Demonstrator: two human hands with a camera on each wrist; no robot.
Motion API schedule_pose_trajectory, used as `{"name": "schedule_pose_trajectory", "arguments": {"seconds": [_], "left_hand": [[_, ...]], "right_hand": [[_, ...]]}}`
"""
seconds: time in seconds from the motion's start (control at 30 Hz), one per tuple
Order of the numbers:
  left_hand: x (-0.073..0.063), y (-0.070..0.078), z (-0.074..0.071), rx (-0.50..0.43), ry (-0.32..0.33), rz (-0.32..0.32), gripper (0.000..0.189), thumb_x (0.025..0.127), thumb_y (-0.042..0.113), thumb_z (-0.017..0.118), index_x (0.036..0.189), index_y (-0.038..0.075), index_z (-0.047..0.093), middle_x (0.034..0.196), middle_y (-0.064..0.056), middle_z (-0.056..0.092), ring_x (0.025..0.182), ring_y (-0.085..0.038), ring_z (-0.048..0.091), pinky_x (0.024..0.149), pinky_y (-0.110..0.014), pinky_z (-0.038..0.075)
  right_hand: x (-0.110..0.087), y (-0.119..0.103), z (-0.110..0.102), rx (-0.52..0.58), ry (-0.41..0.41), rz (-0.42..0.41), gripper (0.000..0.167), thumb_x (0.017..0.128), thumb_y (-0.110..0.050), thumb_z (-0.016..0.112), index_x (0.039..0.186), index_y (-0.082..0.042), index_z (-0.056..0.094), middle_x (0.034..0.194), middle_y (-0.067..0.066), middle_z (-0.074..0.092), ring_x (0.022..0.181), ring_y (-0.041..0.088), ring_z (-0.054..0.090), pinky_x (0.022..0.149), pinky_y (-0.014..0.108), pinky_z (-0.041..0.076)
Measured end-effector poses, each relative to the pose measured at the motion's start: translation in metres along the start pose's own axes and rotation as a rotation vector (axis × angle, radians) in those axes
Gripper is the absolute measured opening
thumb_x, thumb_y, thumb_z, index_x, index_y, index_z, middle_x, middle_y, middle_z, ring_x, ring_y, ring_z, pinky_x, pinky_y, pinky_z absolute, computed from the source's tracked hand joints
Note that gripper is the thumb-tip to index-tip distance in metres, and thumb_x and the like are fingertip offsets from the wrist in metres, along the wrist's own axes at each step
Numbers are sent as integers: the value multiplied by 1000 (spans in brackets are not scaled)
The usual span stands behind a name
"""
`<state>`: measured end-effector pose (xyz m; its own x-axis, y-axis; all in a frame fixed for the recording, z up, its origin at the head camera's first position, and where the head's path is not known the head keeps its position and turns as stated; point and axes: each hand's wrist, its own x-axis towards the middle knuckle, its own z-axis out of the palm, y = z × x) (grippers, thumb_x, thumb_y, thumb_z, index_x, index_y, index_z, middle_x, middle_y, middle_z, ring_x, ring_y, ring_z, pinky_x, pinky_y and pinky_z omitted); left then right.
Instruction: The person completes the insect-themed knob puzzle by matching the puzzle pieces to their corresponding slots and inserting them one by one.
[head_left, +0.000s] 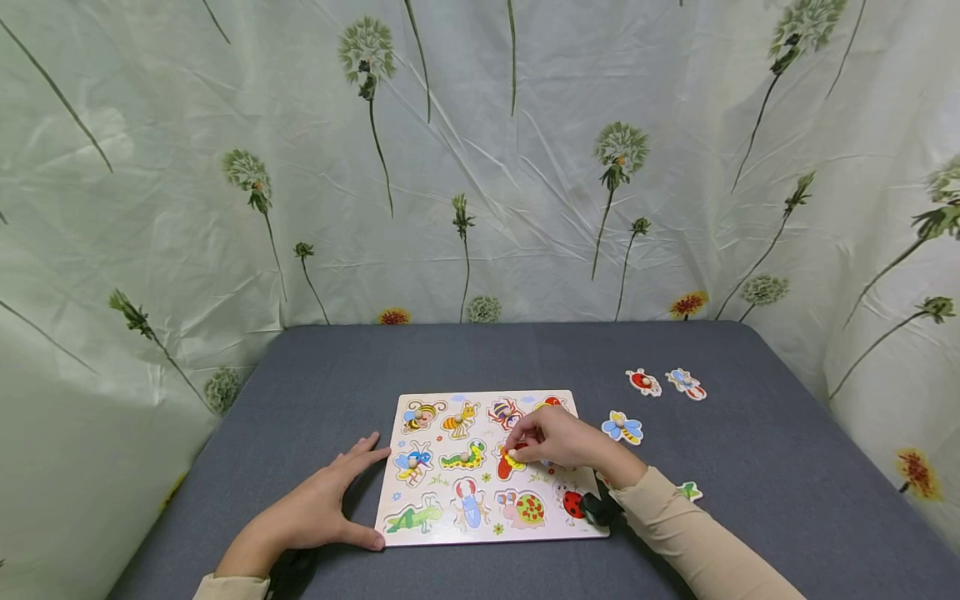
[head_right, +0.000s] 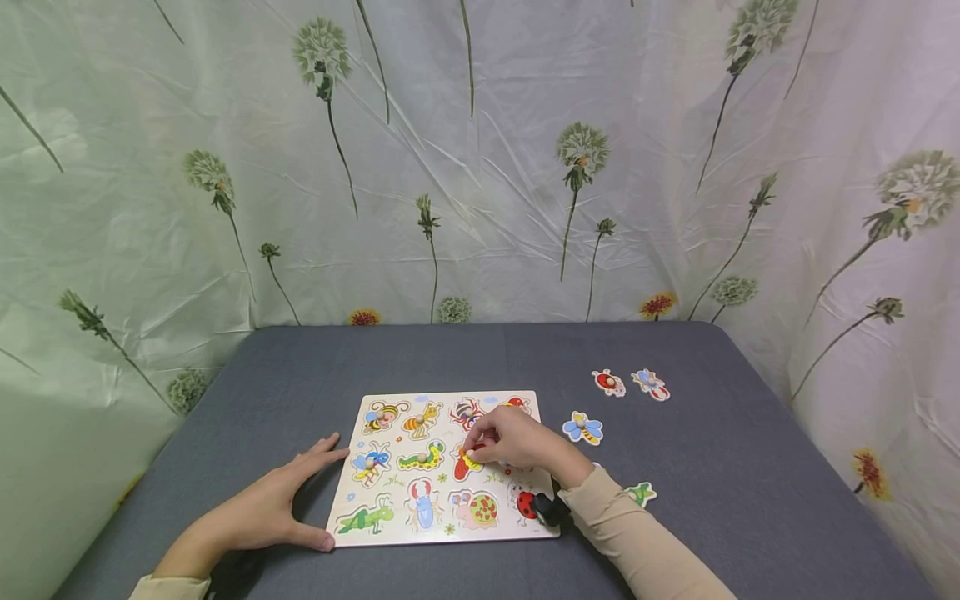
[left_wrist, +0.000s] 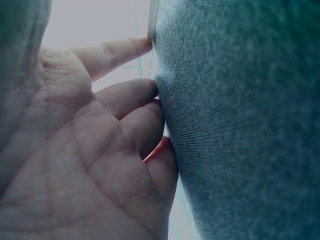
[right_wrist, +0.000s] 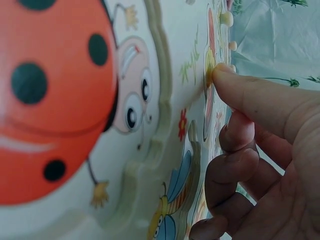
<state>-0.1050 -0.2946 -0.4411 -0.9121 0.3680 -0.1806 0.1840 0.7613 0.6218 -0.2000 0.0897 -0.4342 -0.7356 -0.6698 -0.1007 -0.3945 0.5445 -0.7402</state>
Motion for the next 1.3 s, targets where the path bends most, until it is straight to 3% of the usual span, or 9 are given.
{"name": "schedule_pose_trajectory", "arguments": {"seconds": [0.57,0.93,1.3], "left_hand": [[0,-2,1,-2,-2,1,122,64,57,101,165,18,44,178,-20,23,162,-57,19,123,-81,20],[0,-2,1,-1,-2,3,123,65,57,101,166,18,43,179,-20,23,162,-57,19,123,-82,21],[0,-4,1,0,-3,9,123,65,57,101,166,18,43,179,-20,22,162,-56,19,124,-81,21]], "right_hand": [[-5,2,-2,13,36,3,5,96,-17,81,100,-16,82,67,-9,52,59,3,43,57,18,34],[-12,6,-10,14,65,-18,11,96,-15,81,105,-9,82,67,-9,54,60,2,44,58,18,37],[-27,15,-27,12,106,44,18,100,-21,77,113,-9,81,69,-7,48,64,6,42,60,21,35]]}}
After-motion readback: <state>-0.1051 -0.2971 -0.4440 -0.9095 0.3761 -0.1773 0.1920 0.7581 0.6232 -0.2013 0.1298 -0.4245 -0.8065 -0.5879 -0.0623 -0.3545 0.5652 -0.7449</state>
